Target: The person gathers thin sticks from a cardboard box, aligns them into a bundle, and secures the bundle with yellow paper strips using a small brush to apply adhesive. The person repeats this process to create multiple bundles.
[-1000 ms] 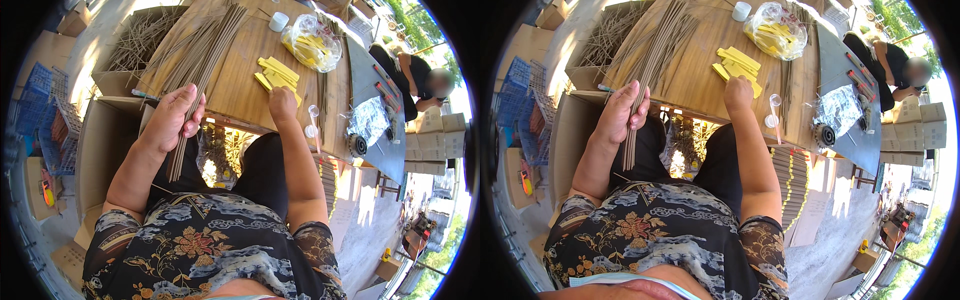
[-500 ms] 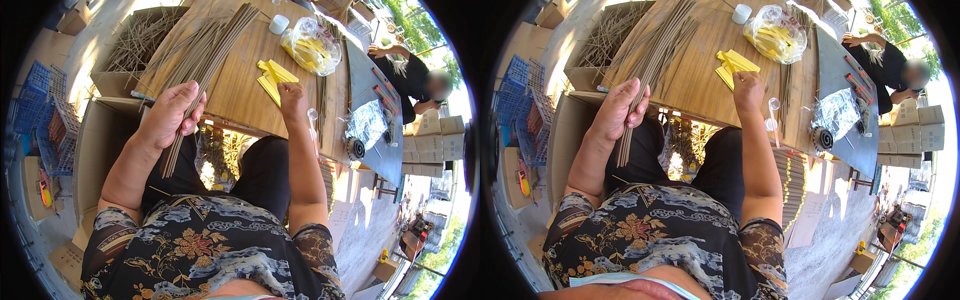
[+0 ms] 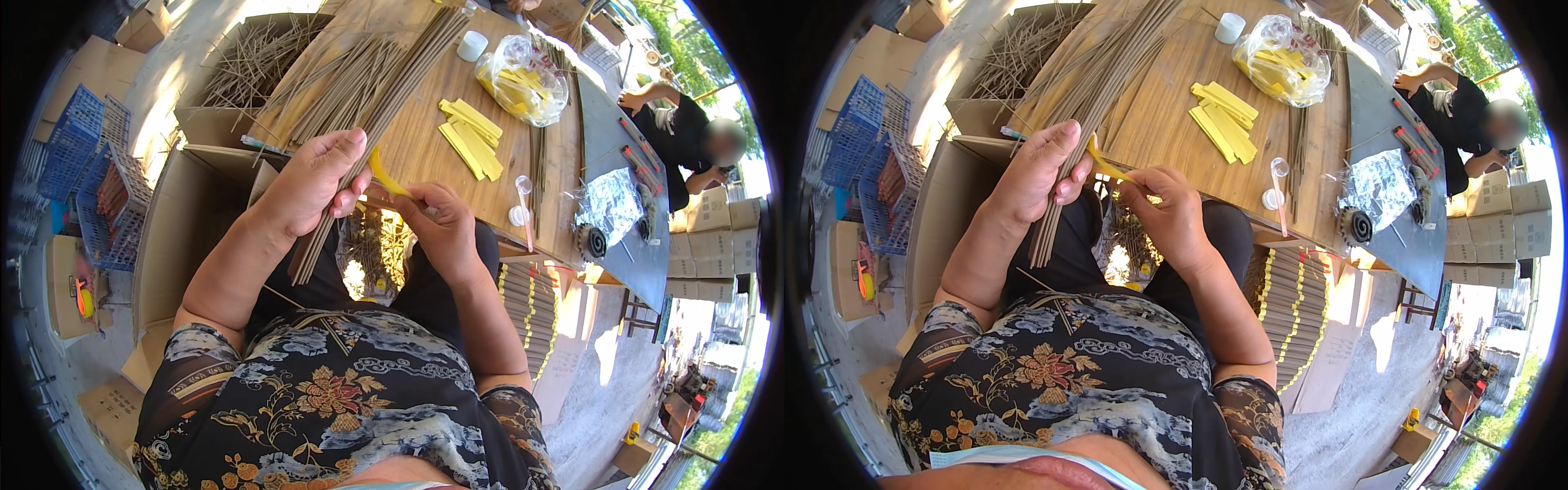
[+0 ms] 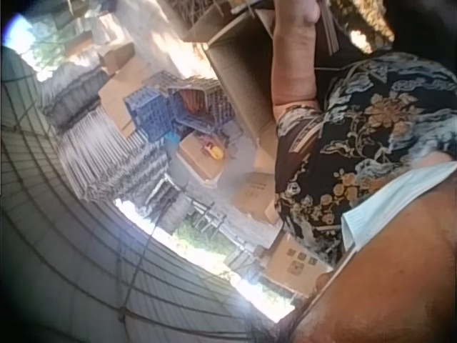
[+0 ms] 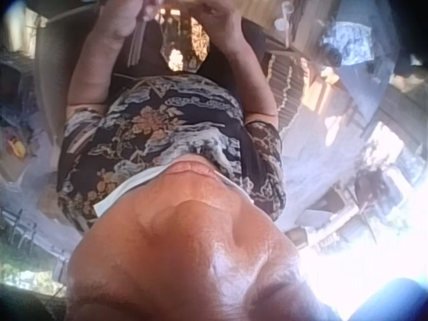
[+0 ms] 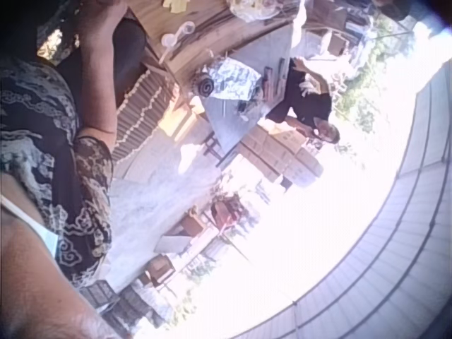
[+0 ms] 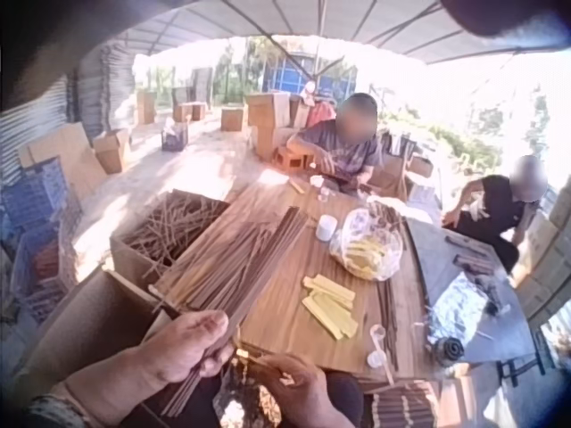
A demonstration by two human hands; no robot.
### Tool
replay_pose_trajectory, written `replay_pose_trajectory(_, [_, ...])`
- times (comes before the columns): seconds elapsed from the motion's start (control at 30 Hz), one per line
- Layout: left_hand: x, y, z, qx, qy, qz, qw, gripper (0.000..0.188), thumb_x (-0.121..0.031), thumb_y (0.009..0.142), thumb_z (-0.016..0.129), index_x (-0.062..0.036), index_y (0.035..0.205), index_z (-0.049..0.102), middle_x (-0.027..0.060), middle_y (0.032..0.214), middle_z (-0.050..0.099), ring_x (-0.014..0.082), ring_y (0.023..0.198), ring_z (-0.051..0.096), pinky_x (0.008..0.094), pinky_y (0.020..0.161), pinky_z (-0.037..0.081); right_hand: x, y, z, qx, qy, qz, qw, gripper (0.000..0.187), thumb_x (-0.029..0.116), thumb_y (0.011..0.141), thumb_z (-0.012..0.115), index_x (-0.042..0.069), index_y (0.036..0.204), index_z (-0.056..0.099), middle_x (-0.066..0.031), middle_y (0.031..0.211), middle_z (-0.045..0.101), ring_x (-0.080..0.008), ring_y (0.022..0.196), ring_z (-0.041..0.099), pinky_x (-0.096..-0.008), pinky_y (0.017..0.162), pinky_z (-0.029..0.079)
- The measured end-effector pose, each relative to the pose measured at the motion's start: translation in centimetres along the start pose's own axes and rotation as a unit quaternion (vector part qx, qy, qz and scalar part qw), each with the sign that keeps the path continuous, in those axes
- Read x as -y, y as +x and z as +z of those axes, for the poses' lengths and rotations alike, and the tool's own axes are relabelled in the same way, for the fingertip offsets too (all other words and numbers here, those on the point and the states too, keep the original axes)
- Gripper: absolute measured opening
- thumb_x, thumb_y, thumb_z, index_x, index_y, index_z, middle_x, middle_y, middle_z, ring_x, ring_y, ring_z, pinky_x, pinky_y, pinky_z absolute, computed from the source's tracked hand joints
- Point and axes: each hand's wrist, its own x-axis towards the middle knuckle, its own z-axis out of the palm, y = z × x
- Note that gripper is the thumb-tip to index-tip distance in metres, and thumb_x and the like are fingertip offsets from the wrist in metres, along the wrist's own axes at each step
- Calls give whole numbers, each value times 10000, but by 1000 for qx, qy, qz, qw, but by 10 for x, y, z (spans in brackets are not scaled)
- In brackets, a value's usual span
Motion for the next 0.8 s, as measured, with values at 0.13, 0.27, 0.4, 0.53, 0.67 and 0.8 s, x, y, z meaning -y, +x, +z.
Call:
replay_pose_trajectory(0.13, [4,-7,8,19,18,-13,1000,292,-343,917,423,-67,837,472,18,626,477,32,414,372,143,363,314,17,1,9,-53,-172,-151,972,246,93,698,665,49,927,585,-90,795,590,-254,729,574,-325,660,455])
replay_pose_trajectory(0.27, [4,-14,11,18,66,1,998,339,-389,903,429,-64,831,494,12,601,474,29,402,368,143,355,321,32,-4,8,-53,-221,-226,947,163,67,712,647,39,862,591,-106,755,599,-267,692,586,-330,618,456])
replay_pose_trajectory(0.4, [6,-23,8,24,97,-13,995,332,-379,910,420,-57,865,490,9,600,467,24,402,356,138,358,305,32,-13,2,-4,-160,-134,978,99,76,783,610,9,852,585,-86,713,607,-187,610,580,-265,567,440])
replay_pose_trajectory(0.53, [3,-37,6,21,126,-27,991,340,-368,916,413,-41,969,488,4,600,460,18,413,353,133,367,286,34,-23,-13,99,118,151,976,115,110,872,517,8,905,558,-7,674,553,-27,604,450,-176,536,375])
replay_pose_trajectory(0.67, [8,-51,6,20,128,-53,990,363,-355,922,403,-27,1056,480,-1,602,459,13,428,362,128,385,284,50,-30,-10,146,288,168,931,139,127,898,488,7,961,524,10,697,557,-11,584,419,-155,512,337])
replay_pose_trajectory(0.8, [10,-62,10,30,126,-59,990,351,-339,925,400,-30,1072,482,-1,625,470,11,448,368,126,404,295,49,-31,3,153,297,168,927,159,174,896,504,22,873,547,5,646,552,-22,533,435,-160,474,342])
